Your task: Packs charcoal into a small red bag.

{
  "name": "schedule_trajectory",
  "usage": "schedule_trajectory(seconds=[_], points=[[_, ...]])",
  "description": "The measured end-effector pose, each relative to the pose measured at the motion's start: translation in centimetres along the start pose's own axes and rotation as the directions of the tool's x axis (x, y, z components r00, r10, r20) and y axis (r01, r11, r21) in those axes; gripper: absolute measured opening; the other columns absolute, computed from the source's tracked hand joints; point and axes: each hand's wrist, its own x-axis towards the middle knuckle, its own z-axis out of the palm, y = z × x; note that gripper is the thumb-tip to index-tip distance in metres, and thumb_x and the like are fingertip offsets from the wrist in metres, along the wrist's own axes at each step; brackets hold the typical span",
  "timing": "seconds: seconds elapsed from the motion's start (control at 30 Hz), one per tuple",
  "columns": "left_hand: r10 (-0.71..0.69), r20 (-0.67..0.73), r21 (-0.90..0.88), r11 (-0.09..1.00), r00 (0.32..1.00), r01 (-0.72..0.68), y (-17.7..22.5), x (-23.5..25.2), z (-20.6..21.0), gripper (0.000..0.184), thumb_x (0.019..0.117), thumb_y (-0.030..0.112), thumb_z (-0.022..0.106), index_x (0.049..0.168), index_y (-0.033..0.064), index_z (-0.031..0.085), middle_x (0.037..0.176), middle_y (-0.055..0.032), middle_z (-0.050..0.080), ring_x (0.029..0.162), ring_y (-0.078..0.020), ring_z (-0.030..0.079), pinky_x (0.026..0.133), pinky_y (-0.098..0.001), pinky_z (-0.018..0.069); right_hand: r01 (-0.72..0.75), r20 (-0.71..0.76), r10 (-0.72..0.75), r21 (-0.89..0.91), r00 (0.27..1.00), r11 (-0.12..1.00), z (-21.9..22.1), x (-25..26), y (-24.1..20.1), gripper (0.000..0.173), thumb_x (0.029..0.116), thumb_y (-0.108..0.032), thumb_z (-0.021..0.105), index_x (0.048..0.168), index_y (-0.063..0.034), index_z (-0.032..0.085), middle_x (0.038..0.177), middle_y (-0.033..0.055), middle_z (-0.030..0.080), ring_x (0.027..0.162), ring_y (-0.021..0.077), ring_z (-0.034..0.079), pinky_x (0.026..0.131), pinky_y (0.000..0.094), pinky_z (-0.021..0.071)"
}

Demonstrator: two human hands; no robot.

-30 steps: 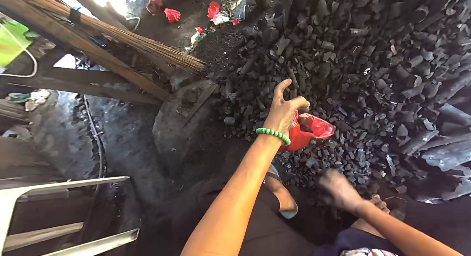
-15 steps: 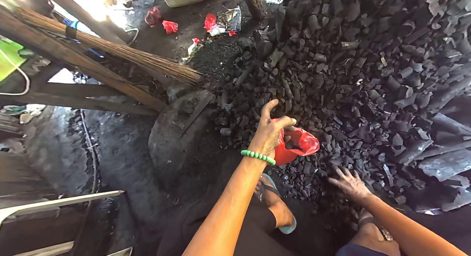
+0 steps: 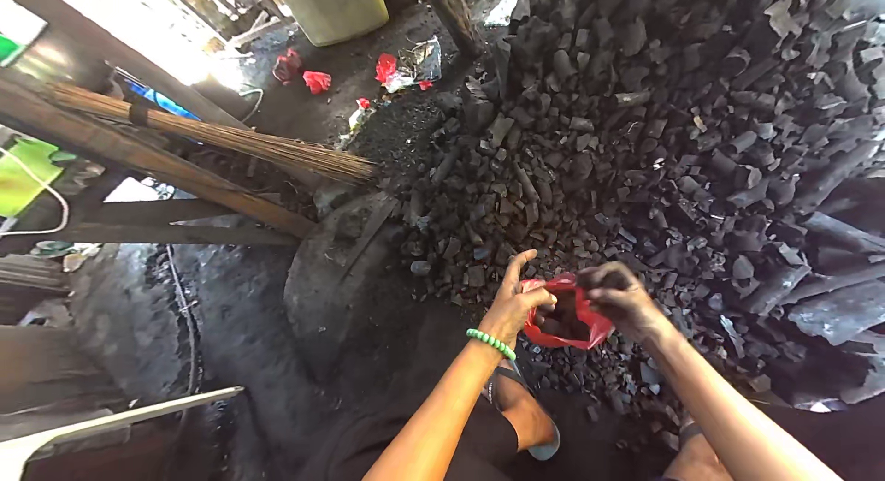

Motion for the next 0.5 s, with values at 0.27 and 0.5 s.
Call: schedule_trajectory(seconds=[0.27,0.5], points=[[0.015,-0.038,-0.123,0.992,0.999,-0.019,3.1,-1.1,0.6,0.067,0.0973,0.009,0.056,0.157,0.0283,0.032,0.106,-0.0110,0.064,0.073,-0.0152,0.063,0.058,-0.0270,0.0518,-0.077,-0.328,-0.169,-0.619,0.929,0.782,-3.3,-1.7,0.2,0.027,0.1022,-0.015,0.061,0.123,0.0019,0.065,0.119,0.0193,0.068,0.104,0.0290,0.068,0.093,0.0507,0.0563],[0.053,-0.144,-0.201,0.976,0.988,-0.082,6.0,-3.1,-0.3,0.060,0.1012,0.009,0.050,0.156,0.0261,0.032,0.111,-0.0134,0.064,0.074,-0.0152,0.065,0.058,-0.0248,0.0530,-0.782,-0.818,0.095,-0.500,0.568,0.372,-10.0,-7.4,5.7,0.098,0.0821,-0.058,0.080,0.159,-0.0143,0.037,0.159,0.0407,0.019,0.146,0.0613,0.022,0.109,0.0779,0.0271]])
